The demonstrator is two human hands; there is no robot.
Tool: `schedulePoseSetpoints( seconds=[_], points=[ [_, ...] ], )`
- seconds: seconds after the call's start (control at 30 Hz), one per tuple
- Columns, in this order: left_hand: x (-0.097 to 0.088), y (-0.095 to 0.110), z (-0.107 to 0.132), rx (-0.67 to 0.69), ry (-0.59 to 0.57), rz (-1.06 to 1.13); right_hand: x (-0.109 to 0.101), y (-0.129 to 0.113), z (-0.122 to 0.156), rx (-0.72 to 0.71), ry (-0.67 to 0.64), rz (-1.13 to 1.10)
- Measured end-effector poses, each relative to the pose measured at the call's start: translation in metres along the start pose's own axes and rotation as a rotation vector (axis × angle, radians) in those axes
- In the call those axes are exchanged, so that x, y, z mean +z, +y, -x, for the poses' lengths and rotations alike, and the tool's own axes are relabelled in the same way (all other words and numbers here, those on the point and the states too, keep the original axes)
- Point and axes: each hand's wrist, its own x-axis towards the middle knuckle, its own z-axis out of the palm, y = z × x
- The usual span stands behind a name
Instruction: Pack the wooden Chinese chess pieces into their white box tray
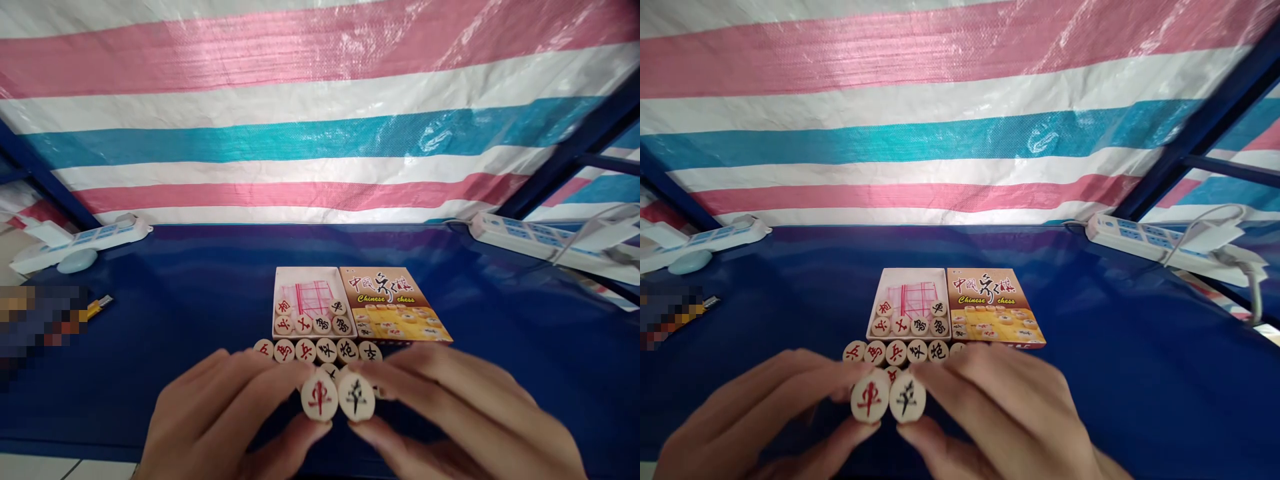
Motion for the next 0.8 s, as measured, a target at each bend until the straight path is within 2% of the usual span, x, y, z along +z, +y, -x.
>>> schedulePoseSetpoints(
  seconds=[0.1,0.17,0.27,0.33,0.5,0.8],
  points=[
    [0.001,-0.021,-0.031,-0.021,-0.067,0.042,-0.002,0.027,-0.029,-0.074,0.011,0.048],
    [0.007,-0.036,-0.043,-0.021,-0.108,0.100,0.002,0.045,-0.041,-0.088,-0.029,-0.020],
    [0.019,-0.057,-0.049,-0.025,-0.152,0.178,0.012,0.067,-0.045,-0.029,-0.101,-0.175],
    [0.027,-0.065,-0.046,-0.004,-0.147,0.176,0.018,0.075,-0.042,0.002,-0.112,-0.167],
    [0.037,-0.068,-0.033,0.107,-0.126,0.111,0.025,0.079,-0.033,-0.047,-0.185,-0.114],
    [0.041,-0.069,-0.030,0.117,-0.099,0.073,0.027,0.078,-0.027,-0.075,-0.180,-0.047]
  ],
)
